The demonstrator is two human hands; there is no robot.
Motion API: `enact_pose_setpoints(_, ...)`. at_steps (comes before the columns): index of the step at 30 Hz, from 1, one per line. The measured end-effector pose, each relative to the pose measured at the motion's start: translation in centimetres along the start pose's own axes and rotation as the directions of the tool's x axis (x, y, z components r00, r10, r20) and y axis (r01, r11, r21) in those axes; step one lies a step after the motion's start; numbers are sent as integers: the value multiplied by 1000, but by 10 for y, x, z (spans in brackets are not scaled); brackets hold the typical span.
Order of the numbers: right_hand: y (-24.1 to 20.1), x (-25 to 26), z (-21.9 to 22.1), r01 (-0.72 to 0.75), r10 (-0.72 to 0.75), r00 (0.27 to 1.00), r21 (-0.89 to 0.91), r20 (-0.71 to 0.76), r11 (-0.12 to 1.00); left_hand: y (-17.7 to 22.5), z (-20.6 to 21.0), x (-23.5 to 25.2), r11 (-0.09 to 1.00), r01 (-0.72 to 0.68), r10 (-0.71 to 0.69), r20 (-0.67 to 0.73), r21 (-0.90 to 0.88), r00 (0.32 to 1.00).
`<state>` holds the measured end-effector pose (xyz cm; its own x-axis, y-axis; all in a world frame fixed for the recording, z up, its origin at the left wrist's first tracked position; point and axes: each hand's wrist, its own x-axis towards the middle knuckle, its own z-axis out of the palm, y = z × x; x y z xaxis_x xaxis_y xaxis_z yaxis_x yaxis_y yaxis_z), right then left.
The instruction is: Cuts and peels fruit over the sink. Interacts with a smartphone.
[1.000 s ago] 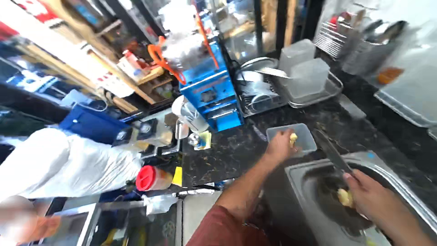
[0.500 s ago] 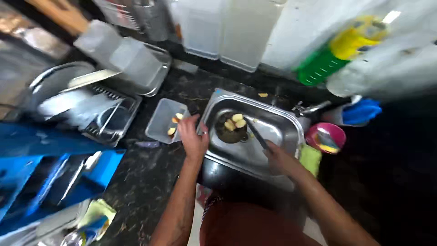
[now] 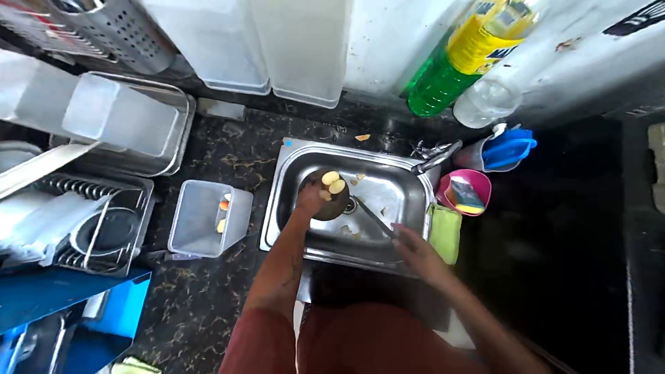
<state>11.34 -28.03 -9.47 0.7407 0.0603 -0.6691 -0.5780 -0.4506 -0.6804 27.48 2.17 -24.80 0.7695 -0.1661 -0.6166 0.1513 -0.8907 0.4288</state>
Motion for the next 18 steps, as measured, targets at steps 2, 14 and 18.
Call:
enact_pose_setpoints(2, -9, 4, -1, 9, -10, 1000, 52, 9, 999, -5, 1, -15, 972, 39, -24, 69, -233, 997)
enact_pose_setpoints(14, -95, -4, 48, 458, -408, 869, -147, 279, 877, 79, -17, -214, -128, -7, -98, 5, -992, 995)
enact_pose_setpoints(18, -100, -23, 56, 533, -465, 815, -133, 345, 836, 86, -17, -251, -56, -176, -193, -162, -983, 968)
